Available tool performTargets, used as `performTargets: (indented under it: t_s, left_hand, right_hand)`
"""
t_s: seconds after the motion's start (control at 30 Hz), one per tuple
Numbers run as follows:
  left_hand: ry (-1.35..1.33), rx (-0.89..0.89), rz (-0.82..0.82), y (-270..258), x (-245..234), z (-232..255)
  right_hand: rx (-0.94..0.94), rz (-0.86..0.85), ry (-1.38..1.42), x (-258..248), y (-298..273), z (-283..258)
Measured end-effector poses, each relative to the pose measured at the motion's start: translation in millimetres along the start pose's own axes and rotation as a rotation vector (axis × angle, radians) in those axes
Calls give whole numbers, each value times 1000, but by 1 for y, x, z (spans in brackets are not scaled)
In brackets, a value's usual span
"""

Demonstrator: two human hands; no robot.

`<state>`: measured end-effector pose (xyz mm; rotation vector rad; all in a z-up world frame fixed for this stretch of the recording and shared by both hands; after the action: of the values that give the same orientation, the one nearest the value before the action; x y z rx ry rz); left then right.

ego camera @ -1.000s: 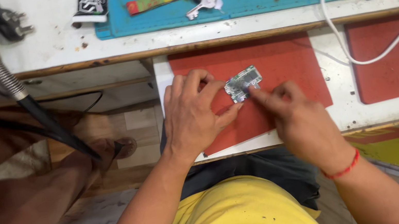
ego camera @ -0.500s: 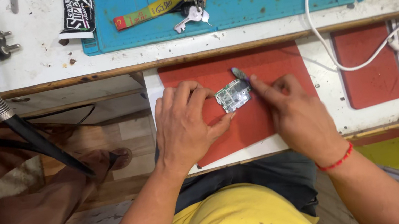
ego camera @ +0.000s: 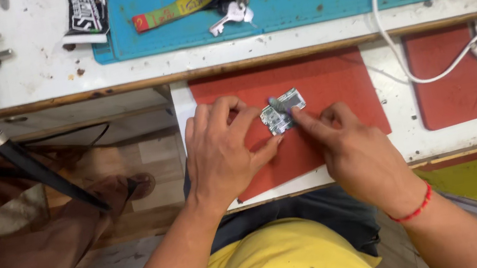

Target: The person scrubs a small circuit board with a toothbrush on a red mat. They then use a hot air gun to heat the board and finish by scrubbing it again with the toothbrush.

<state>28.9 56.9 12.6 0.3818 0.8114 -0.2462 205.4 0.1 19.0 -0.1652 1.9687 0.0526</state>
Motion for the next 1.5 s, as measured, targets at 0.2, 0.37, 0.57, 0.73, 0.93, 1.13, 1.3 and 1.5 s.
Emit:
performTargets:
  t_s: [0.2,0.37,0.57,0.73,0.93,1.13,1.3,1.5]
  left_hand:
    - [-6,-11,-22,0,1,-1]
    - [-4,-28,-48,-2,1,-1]
    - [9,-16,-35,-2,1,1]
    - [5,-1,-36,-3,1,1]
    - [5,1,-33,-5,0,1]
    - [-2,4,-28,-3,-1,0]
    - [26,4,-26,-2,4,2]
    - [41,-7,-20,-4,2,0]
  right_hand:
    - [-20,56,31,-2,0,0]
    - [31,59,60,-2,-2,-1]
    - [20,67,77,-3,0,2]
    - [13,71,78,1,-5,2]
    - [-23,89,40,4,-5,6]
    - [-12,46,54,3,-16,12]
    - [-81,-41,106,11,-22,1]
    - [-24,-40,50,6,-15,3]
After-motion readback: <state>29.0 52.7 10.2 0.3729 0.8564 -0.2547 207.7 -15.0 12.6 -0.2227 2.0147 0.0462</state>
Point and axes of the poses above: each hand's wrist, its own y-axis towards the middle knuckle, its own x-axis out of the palm, z = x × y, the point moved 7 cm from there along y, towards the middle knuckle, and after that the axes turned 7 degrees about -x, right-handed, at the moved point
